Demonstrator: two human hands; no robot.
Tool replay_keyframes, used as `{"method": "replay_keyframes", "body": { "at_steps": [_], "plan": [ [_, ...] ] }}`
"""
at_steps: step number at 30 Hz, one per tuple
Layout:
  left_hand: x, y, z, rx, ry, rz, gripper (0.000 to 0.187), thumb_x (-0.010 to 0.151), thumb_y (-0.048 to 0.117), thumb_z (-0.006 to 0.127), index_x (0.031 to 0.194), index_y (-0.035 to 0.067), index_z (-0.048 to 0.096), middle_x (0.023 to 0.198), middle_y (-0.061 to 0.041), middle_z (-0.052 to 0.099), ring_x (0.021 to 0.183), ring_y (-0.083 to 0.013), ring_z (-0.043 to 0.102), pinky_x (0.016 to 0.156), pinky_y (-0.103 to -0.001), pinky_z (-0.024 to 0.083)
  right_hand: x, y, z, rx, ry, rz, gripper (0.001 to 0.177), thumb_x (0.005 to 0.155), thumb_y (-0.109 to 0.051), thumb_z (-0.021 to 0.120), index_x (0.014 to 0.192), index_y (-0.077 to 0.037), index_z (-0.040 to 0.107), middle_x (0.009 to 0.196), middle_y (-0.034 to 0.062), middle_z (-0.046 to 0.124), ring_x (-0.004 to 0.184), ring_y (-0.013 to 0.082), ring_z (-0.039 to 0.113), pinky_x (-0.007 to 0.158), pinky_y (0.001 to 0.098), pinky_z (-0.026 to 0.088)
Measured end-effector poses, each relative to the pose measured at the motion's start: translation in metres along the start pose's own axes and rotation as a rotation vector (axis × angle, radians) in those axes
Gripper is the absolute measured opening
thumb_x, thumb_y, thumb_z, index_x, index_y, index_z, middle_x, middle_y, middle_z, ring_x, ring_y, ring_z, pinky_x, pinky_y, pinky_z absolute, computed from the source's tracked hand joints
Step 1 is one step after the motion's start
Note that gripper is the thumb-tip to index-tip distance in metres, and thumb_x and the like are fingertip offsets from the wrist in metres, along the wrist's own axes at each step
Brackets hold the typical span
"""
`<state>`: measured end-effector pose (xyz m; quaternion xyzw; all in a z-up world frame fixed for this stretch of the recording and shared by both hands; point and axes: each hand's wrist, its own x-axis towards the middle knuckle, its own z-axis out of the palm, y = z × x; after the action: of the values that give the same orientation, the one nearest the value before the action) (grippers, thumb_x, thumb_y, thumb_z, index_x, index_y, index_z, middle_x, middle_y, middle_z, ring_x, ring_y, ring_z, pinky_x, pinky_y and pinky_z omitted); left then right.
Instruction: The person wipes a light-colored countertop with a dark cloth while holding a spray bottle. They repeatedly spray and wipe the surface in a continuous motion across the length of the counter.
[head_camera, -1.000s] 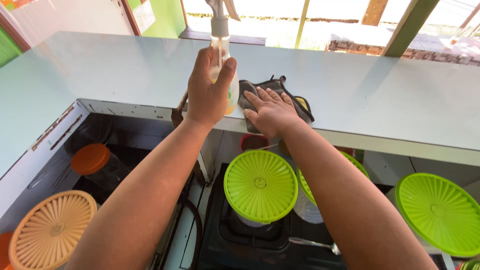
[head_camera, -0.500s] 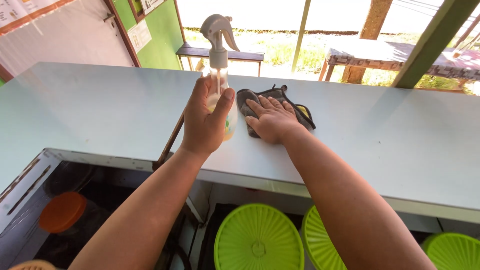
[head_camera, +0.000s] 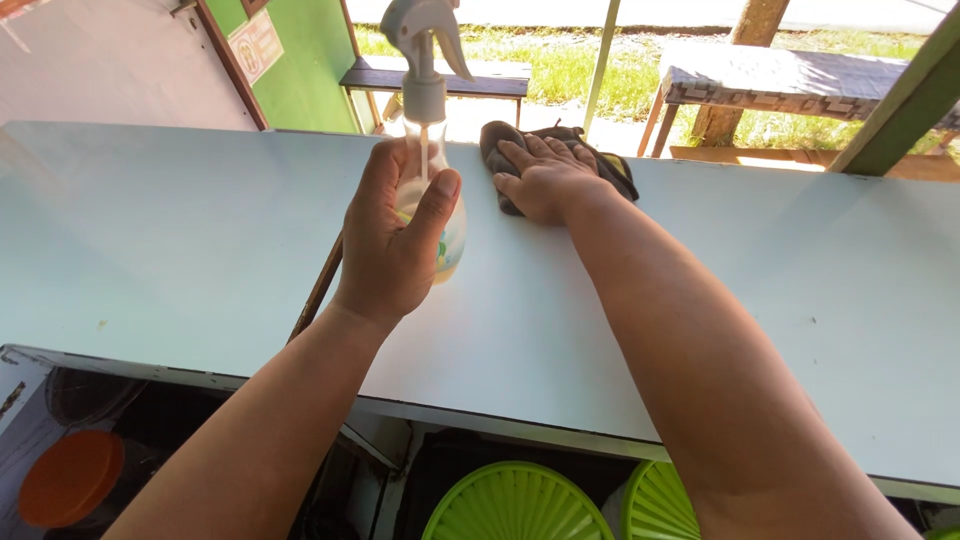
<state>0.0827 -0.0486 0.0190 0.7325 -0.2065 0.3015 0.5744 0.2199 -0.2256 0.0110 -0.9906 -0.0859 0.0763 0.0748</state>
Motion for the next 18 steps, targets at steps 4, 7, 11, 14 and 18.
{"method": "replay_keyframes", "body": {
  "at_steps": [4, 7, 11, 14, 18],
  "plan": [
    [-0.008, 0.006, -0.006, 0.0, 0.011, -0.01, 0.03, 0.103, 0.035, 0.064, 0.116, 0.009, 0.06, 0.097, -0.007, 0.065, 0.099, -0.0194, 0.064, 0.101, -0.045, 0.05, -0.009, -0.001, 0.006, -0.003, 0.008, 0.001, 0.064, 0.106, -0.057, 0.024, 0.166, -0.037, 0.018, 0.175, 0.0017, 0.016, 0.161, 0.0254, 0.011, 0.129, 0.0503, 0.004],
    [-0.012, 0.019, -0.014, -0.022, 0.003, -0.036, 0.029, 0.103, 0.034, 0.064, 0.116, 0.008, 0.06, 0.095, -0.005, 0.064, 0.099, -0.0183, 0.064, 0.099, -0.043, 0.051, -0.02, -0.003, 0.007, 0.03, 0.018, 0.012, 0.063, 0.106, -0.057, 0.028, 0.166, -0.038, 0.021, 0.175, 0.0007, 0.015, 0.161, 0.0237, 0.01, 0.128, 0.0508, 0.003],
    [-0.027, 0.034, -0.019, -0.015, 0.035, -0.046, 0.031, 0.103, 0.037, 0.065, 0.118, 0.01, 0.06, 0.098, -0.006, 0.065, 0.102, -0.0191, 0.064, 0.102, -0.045, 0.05, -0.054, -0.004, 0.013, -0.011, -0.013, -0.007, 0.066, 0.105, -0.06, 0.025, 0.166, -0.04, 0.015, 0.175, -0.0004, 0.014, 0.161, 0.0238, 0.009, 0.129, 0.0507, 0.002],
    [-0.042, 0.048, -0.023, -0.02, 0.033, -0.053, 0.031, 0.104, 0.036, 0.063, 0.119, 0.009, 0.059, 0.098, -0.006, 0.064, 0.105, -0.02, 0.064, 0.102, -0.045, 0.05, -0.093, -0.006, 0.017, -0.012, 0.0, -0.018, 0.064, 0.106, -0.057, 0.026, 0.166, -0.038, 0.016, 0.175, 0.0012, 0.016, 0.161, 0.0244, 0.01, 0.129, 0.0506, 0.003],
    [-0.068, 0.059, -0.027, -0.03, 0.028, -0.048, 0.034, 0.105, 0.036, 0.062, 0.121, 0.006, 0.058, 0.106, -0.011, 0.065, 0.113, -0.0259, 0.064, 0.105, -0.049, 0.047, -0.143, -0.014, 0.026, -0.014, 0.003, -0.031, 0.064, 0.106, -0.058, 0.026, 0.167, -0.036, 0.017, 0.175, 0.0023, 0.016, 0.161, 0.0248, 0.01, 0.129, 0.051, 0.003]
  ]
}}
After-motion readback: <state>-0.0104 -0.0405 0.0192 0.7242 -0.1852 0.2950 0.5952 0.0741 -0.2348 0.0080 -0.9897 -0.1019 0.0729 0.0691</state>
